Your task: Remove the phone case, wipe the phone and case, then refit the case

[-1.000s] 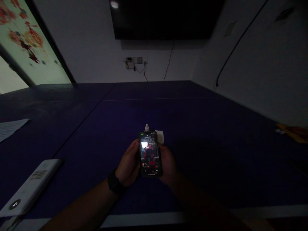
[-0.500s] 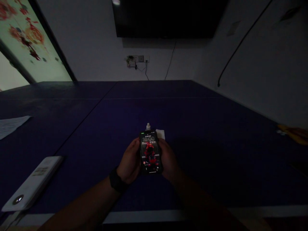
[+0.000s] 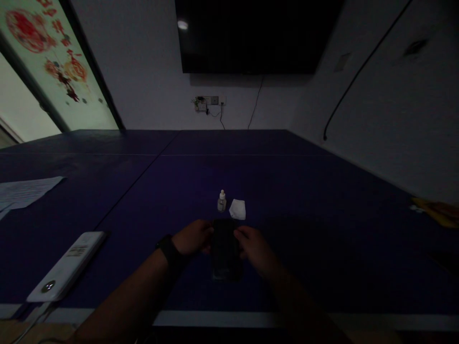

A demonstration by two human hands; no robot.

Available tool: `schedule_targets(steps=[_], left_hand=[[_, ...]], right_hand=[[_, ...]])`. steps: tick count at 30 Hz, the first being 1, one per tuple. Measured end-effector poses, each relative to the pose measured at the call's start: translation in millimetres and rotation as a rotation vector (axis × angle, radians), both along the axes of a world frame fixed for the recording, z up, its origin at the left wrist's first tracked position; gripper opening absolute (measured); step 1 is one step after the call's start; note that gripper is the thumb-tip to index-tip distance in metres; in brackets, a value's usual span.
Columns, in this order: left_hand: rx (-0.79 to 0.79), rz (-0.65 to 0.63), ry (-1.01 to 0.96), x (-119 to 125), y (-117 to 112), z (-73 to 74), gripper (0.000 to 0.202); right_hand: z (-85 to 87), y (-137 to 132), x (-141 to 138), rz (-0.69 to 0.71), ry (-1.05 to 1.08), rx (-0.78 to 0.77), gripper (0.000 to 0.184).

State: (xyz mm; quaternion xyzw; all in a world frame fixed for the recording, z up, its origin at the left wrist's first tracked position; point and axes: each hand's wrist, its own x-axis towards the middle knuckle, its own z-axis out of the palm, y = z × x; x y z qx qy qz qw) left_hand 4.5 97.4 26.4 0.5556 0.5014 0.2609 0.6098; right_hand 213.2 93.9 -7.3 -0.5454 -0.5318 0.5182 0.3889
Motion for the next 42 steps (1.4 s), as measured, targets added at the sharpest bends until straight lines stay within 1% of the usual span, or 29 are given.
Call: schedule_targets(steps=[4,7,12,15,20,24,27,30,32,34,36,37,39,40,42], left_hand=[[0.017,0.027,0.02,3.9,6.0,-16.3,0.024],[0.088,0.083,0.048,6.2,6.1,-20.4,0.02],[0.22,0.154,0.174,10.2,4.0,-20.9,0.01],[0.265,0.155,0.227,11.4,0.9,-21.2,0.015],[0.305,0.129,0.236,9.9,-10.4,-22.1,0.024],[0.389,0.145,0.229,9.7,-17.5,-20.5,0.02],[0.421,0.123,0.207,7.6,-21.1,-14.6,0.017],[0.421,0.096,0.195,0.5,-30.5,-5.9,0.015],[0.446,0.102,0.256,-7.1,-42.3,-1.9,0.018],[0.488,0.13,0.318,-16.7,-56.5,-1.5,0.03],[0.546,0.178,0.389,-28.2,-68.1,-5.0,0.038],[0.572,0.171,0.456,-34.4,-71.0,-7.4,0.04],[0.608,0.087,0.602,-46.9,-67.8,-11.7,0.044],[0.626,0.033,0.662,-52.7,-60.9,-13.0,0.046],[0.672,-0.053,0.759,-62.0,-37.4,-13.8,0.049]], right_hand=[[-5.9,6.1,-1.6,0.01,-0.13,0.07,0.026],[-7.6,10.1,-0.4,-0.001,-0.231,0.132,0.023],[-7.8,10.7,0.0,-0.025,-0.367,0.22,0.023],[-8.1,8.1,0.4,-0.021,-0.41,0.261,0.025],[-9.2,3.8,2.1,-0.018,-0.44,0.3,0.025],[-9.1,2.5,1.0,-0.011,-0.491,0.323,0.025],[-7.3,2.3,2.7,0.001,-0.545,0.35,0.025],[-4.4,3.6,14.3,0.02,-0.621,0.374,0.026],[-2.6,6.4,29.1,0.025,-0.687,0.38,0.027],[-1.9,11.2,47.6,0.025,-0.754,0.384,0.03],[-3.1,17.6,66.6,0.033,-0.813,0.405,0.036],[-4.5,21.3,75.2,0.033,-0.836,0.416,0.04],[-8.4,29.5,88.6,0.025,-0.9,0.436,0.05],[-10.6,34.3,92.9,0.028,-0.959,0.452,0.055],[-14.5,46.2,96.3,0.057,-1.09,0.491,0.06]])
